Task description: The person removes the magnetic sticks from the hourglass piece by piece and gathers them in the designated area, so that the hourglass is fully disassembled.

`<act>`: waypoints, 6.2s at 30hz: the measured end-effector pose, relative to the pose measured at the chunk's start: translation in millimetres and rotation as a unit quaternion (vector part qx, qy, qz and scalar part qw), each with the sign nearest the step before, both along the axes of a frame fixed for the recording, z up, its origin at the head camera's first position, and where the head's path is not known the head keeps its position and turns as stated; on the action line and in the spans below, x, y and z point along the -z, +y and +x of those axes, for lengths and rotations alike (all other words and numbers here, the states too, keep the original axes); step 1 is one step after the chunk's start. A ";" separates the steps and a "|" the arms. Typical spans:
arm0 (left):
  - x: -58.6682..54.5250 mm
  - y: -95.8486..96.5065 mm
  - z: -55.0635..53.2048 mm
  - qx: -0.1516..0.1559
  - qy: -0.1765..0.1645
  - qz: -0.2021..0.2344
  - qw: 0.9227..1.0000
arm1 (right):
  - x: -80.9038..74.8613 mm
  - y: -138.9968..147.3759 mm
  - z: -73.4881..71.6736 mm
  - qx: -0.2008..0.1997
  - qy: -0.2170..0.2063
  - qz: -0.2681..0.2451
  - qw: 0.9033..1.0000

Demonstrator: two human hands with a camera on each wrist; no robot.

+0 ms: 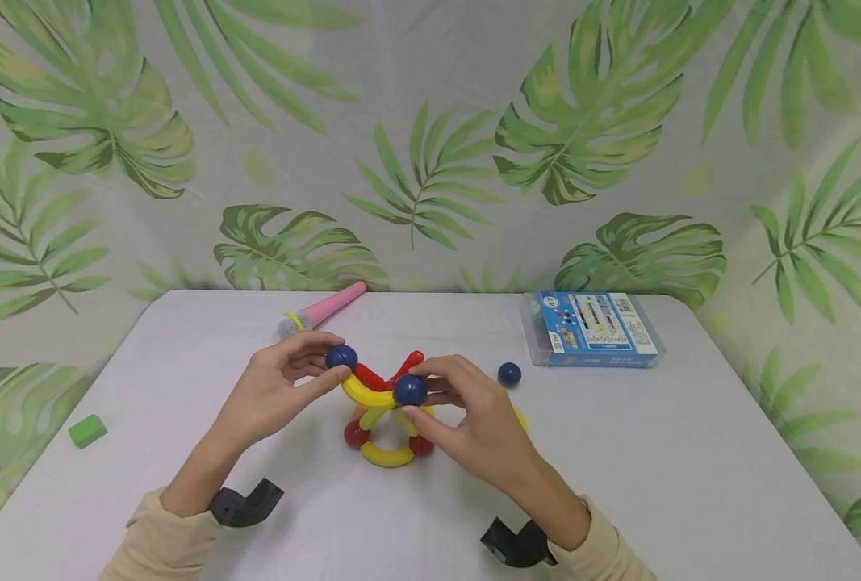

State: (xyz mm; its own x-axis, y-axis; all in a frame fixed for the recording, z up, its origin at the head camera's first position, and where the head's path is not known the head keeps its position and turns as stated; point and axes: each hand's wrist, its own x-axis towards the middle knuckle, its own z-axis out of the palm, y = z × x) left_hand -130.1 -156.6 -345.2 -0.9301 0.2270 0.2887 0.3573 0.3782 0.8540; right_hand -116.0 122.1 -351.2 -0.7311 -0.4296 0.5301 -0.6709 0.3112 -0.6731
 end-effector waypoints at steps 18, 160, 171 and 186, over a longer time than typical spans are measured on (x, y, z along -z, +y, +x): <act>0.2 -0.9 -0.2 -0.003 -0.002 -0.001 1.000 | 0.4 26.9 -5.5 0.038 0.026 -0.023 0.999; -1.4 -1.9 0.3 0.003 0.029 -0.005 1.000 | -5.0 92.1 5.8 0.035 -0.030 0.047 0.998; -0.9 -2.0 0.7 0.001 0.033 -0.012 0.999 | 11.4 137.7 -19.3 0.043 -0.145 0.129 0.980; -0.2 -1.7 0.8 0.003 0.029 -0.017 0.999 | 37.4 169.0 -38.0 0.012 -0.264 0.195 0.944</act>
